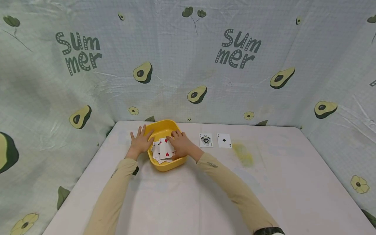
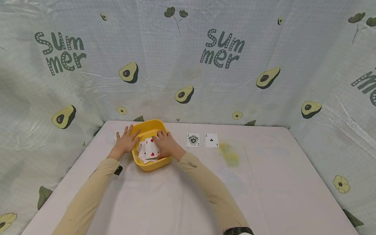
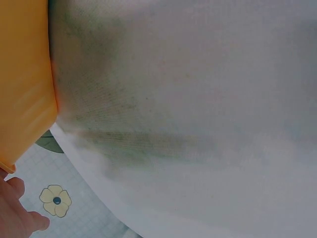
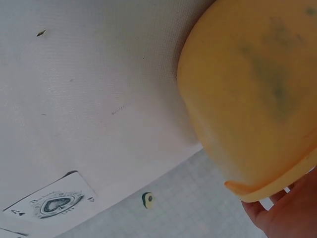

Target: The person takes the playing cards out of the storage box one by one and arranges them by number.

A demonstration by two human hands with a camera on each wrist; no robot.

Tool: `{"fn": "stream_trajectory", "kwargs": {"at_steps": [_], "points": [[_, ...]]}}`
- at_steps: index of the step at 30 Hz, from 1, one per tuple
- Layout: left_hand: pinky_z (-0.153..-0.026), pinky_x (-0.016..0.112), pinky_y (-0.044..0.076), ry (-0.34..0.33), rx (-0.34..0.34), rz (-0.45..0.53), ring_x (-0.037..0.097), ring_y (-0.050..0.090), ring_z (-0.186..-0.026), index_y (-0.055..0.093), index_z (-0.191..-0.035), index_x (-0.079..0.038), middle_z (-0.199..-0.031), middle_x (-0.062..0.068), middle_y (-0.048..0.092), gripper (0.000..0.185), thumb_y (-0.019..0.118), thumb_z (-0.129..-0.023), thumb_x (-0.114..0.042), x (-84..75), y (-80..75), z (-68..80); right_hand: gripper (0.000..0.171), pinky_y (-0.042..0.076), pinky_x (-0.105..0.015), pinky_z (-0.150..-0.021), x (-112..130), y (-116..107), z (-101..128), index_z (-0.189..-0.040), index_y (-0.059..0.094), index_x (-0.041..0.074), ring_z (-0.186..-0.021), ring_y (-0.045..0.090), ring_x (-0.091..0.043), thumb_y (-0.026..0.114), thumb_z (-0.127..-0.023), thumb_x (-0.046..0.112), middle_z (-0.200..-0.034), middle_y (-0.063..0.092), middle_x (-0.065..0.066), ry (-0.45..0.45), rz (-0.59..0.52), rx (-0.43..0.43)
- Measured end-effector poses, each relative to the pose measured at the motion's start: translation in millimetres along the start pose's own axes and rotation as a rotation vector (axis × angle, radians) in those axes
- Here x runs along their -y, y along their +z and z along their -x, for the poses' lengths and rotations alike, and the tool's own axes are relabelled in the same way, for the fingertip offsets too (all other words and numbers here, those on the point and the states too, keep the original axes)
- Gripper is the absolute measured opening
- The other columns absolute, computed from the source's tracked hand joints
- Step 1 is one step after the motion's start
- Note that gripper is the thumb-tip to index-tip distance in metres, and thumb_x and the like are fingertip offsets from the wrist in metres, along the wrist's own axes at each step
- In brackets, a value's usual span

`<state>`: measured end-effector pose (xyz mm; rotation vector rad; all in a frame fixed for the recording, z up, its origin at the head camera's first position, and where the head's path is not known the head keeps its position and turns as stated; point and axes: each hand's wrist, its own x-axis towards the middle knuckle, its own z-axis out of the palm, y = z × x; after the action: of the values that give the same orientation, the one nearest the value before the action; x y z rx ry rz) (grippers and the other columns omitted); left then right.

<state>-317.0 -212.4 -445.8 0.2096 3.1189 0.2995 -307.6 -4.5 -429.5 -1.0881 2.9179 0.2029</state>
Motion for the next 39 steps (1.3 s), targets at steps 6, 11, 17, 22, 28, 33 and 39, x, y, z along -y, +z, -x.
{"fn": "stream_trajectory", "kwargs": {"at_steps": [6,11,17,22,28,33,39], "points": [[-0.101,0.068,-0.003,-0.005,0.006,0.011,0.042,0.001,-0.136,0.028,-0.140,-0.013,-0.149,0.022,0.005,0.051,0.029,-0.095,-0.038,0.3,0.5,0.0,0.088,0.028,-0.042,-0.102,-7,-4,9,-0.140,0.028,0.018,-0.123,0.027,-0.025,0.061,-0.070,0.059,-0.133,0.035,-0.004,-0.002,-0.006,-0.050],[-0.101,0.067,-0.003,-0.011,0.008,0.004,0.041,-0.001,-0.136,0.026,-0.141,-0.014,-0.149,0.021,0.003,0.052,0.027,-0.095,-0.039,2.0,2.7,-1.4,0.086,0.029,-0.042,-0.099,-16,-4,16,-0.141,0.027,0.018,-0.120,0.029,-0.025,0.057,-0.072,0.060,-0.135,0.037,-0.002,-0.006,-0.013,-0.084],[-0.101,0.067,-0.003,-0.011,0.003,0.014,0.042,-0.001,-0.136,0.027,-0.141,-0.014,-0.149,0.021,0.004,0.052,0.028,-0.095,-0.038,2.7,2.8,-1.1,0.083,0.028,-0.042,-0.099,-27,-8,28,-0.140,0.027,0.016,-0.119,0.029,-0.025,0.058,-0.074,0.055,-0.137,0.036,-0.002,-0.008,-0.046,-0.103],[-0.101,0.068,-0.003,-0.006,0.000,0.013,0.042,0.000,-0.136,0.027,-0.141,-0.013,-0.149,0.021,0.004,0.052,0.028,-0.095,-0.037,2.9,0.8,0.4,0.081,0.028,-0.043,-0.099,-36,-13,40,-0.140,0.028,0.015,-0.120,0.029,-0.026,0.060,-0.075,0.051,-0.138,0.036,-0.002,-0.004,-0.093,-0.111],[-0.101,0.068,-0.003,-0.005,-0.002,0.013,0.042,0.000,-0.136,0.028,-0.141,-0.013,-0.149,0.021,0.004,0.051,0.029,-0.095,-0.037,2.8,-0.4,0.5,0.085,0.028,-0.044,-0.099,-48,-15,53,-0.141,0.025,0.015,-0.120,0.029,-0.025,0.059,-0.074,0.054,-0.139,0.036,-0.001,-0.007,-0.081,-0.141],[-0.101,0.068,-0.001,-0.005,0.000,0.013,0.042,0.000,-0.136,0.028,-0.141,-0.013,-0.149,0.021,0.004,0.051,0.029,-0.095,-0.036,1.7,-0.2,-0.1,0.085,0.029,-0.043,-0.099,-56,-14,64,-0.141,0.025,0.017,-0.119,0.030,-0.024,0.058,-0.073,0.055,-0.138,0.038,0.000,-0.002,-0.060,-0.159],[-0.101,0.067,-0.004,-0.005,0.005,0.020,0.042,-0.001,-0.136,0.027,-0.141,-0.013,-0.149,0.021,0.003,0.051,0.030,-0.095,-0.036,-0.2,-0.6,0.4,0.083,0.030,-0.043,-0.097,-66,-12,78,-0.141,0.027,0.017,-0.117,0.031,-0.023,0.057,-0.073,0.055,-0.137,0.040,0.000,0.000,-0.047,-0.175]]}}
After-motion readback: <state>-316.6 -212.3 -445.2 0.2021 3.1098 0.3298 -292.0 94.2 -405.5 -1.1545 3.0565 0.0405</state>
